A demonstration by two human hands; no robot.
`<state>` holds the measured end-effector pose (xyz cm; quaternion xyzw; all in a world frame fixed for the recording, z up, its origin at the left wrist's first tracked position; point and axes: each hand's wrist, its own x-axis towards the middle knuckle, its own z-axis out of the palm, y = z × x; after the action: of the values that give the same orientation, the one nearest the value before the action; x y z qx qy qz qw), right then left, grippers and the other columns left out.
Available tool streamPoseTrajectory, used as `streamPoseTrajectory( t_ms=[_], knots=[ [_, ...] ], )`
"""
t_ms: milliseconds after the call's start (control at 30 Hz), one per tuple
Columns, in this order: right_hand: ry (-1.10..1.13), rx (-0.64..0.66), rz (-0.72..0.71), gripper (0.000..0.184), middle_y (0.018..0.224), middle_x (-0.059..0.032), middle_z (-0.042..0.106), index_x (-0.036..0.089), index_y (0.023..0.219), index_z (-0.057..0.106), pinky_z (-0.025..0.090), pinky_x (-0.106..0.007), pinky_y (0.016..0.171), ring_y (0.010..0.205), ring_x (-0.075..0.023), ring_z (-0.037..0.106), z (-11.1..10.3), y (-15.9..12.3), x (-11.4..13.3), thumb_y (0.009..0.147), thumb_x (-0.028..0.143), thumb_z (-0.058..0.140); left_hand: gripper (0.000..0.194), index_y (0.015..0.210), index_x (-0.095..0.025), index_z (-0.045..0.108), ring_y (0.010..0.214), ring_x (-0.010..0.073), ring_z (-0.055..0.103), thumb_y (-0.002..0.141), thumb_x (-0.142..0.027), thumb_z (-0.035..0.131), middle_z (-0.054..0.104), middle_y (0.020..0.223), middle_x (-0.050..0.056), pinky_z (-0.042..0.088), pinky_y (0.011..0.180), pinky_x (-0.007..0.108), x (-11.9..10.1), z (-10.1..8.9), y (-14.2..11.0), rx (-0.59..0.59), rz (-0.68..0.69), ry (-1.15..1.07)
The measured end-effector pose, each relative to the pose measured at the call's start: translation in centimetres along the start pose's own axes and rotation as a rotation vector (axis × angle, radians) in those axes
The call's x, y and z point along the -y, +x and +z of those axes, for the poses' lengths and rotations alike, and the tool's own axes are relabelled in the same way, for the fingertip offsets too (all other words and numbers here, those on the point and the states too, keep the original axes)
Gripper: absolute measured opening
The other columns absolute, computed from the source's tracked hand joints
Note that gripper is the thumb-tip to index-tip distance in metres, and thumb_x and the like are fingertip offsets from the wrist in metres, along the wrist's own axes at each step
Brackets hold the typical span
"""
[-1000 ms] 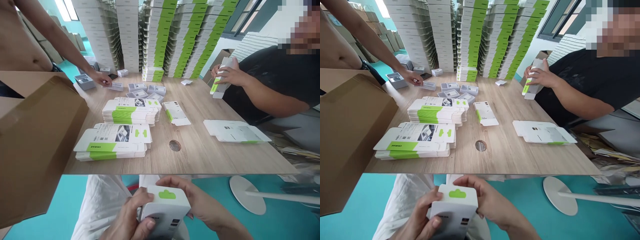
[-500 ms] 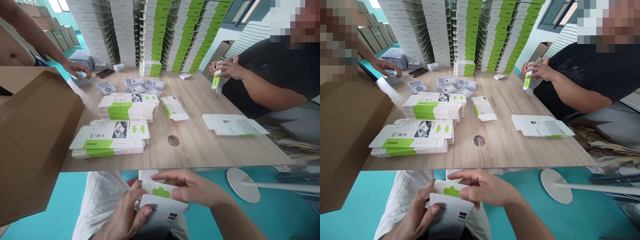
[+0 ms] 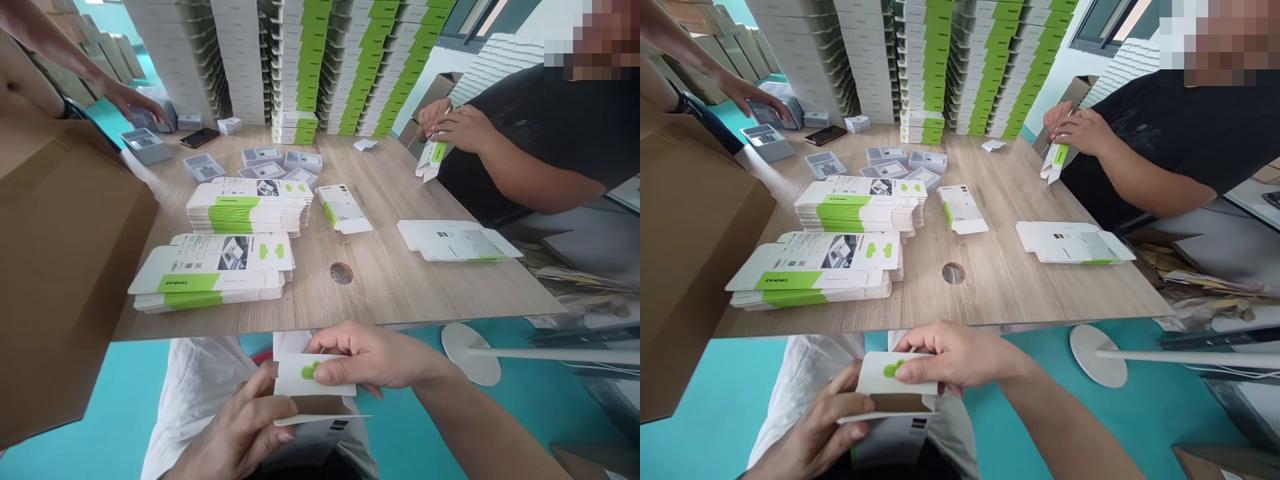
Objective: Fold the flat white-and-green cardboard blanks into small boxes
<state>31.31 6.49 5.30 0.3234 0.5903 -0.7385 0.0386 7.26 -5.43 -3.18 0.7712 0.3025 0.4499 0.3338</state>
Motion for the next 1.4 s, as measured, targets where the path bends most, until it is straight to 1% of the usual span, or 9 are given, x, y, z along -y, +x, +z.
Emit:
streamPoseTrajectory(
  t_ms=[133,333,500,700,900,1067,1167,1267,1400],
  knots=[
    [-0.022,0.000,0.002,0.042,0.063,0.0070,0.057,0.015,0.108,0.072,0.036,-0.018,0.040,0.040,-0.0054,0.047,0.3,0.1,-0.4,0.094,0.055,0.069,0.024,0.135,-0.027,0.053,0.109,0.0184,0.070,0.111,-0.028,0.046,0.064,0.131,0.013,0.060,0.090,0.026,-0.1,-0.3,0.0,0.020,0.013,-0.070],
    [-0.433,-0.275,-0.248,0.033,0.070,0.0041,0.056,0.019,0.101,0.073,0.033,-0.025,0.057,0.058,-0.0099,0.045,2.6,-0.5,-1.1,0.104,0.046,0.054,0.022,0.131,-0.025,0.055,0.105,0.0167,0.070,0.111,-0.032,0.048,0.065,0.131,0.012,0.059,0.086,0.022,-0.2,-0.4,0.4,0.005,0.048,0.005],
    [-0.734,-0.415,-0.312,0.058,0.053,0.0087,0.030,0.021,0.061,0.036,0.028,-0.032,0.066,0.054,-0.0104,0.024,3.6,-0.8,-0.1,0.102,0.056,0.058,0.019,0.122,-0.022,0.056,0.089,0.0151,0.069,0.111,-0.035,0.048,0.065,0.116,0.009,0.059,0.076,0.020,-0.7,0.0,1.3,0.036,0.080,0.165],
    [-0.692,-0.305,-0.260,0.056,0.051,0.0094,0.031,0.019,0.059,0.034,0.031,-0.032,0.070,0.053,-0.0094,0.027,3.2,-0.5,1.4,0.103,0.041,0.061,0.021,0.129,-0.027,0.049,0.089,0.0161,0.070,0.110,-0.035,0.050,0.059,0.127,0.009,0.062,0.076,0.023,-0.9,0.1,0.9,0.135,0.038,0.101],
    [-0.594,-0.218,-0.247,0.055,0.053,0.0093,0.028,0.019,0.061,0.031,0.029,-0.030,0.065,0.052,-0.0083,0.025,2.8,-0.1,0.9,0.105,0.037,0.059,0.023,0.133,-0.027,0.051,0.098,0.0148,0.069,0.111,-0.033,0.047,0.052,0.134,0.010,0.060,0.087,0.025,-1.1,-0.5,0.3,0.109,0.014,-0.012],
    [-0.552,-0.194,-0.146,0.057,0.057,0.0066,0.037,0.020,0.062,0.036,0.028,-0.028,0.062,0.062,-0.0121,0.037,2.4,0.0,1.2,0.102,0.055,0.060,0.033,0.139,-0.033,0.053,0.073,0.0169,0.068,0.113,-0.043,0.036,0.066,0.097,0.002,0.054,0.061,0.026,-2.2,-2.5,2.3,0.318,-0.076,0.219],
    [-0.561,-0.199,-0.151,0.058,0.060,0.0067,0.036,0.021,0.064,0.038,0.028,-0.028,0.062,0.063,-0.0121,0.035,2.1,0.1,0.9,0.101,0.060,0.058,0.036,0.144,-0.035,0.049,0.066,0.0161,0.066,0.114,-0.044,0.032,0.066,0.092,0.000,0.050,0.057,0.026,-3.1,-3.4,3.4,0.423,-0.098,0.292],
    [-0.493,-0.186,-0.187,0.064,0.060,0.0077,0.028,0.021,0.062,0.034,0.025,-0.028,0.059,0.060,-0.0107,0.029,1.6,0.4,0.5,0.096,0.067,0.063,0.036,0.145,-0.036,0.046,0.066,0.0151,0.066,0.114,-0.046,0.029,0.067,0.092,-0.001,0.049,0.058,0.024,-3.4,-3.4,3.9,0.415,-0.061,0.294],
    [-0.319,-0.126,-0.049,0.067,0.059,0.0081,0.034,0.021,0.062,0.045,0.021,-0.027,0.050,0.057,-0.0095,0.031,0.9,1.0,0.6,0.078,0.079,0.074,0.037,0.140,-0.035,0.048,0.070,0.0153,0.070,0.114,-0.050,0.026,0.071,0.096,0.001,0.048,0.059,0.023,-3.1,-3.1,4.3,0.387,-0.051,0.216]
  ],
)
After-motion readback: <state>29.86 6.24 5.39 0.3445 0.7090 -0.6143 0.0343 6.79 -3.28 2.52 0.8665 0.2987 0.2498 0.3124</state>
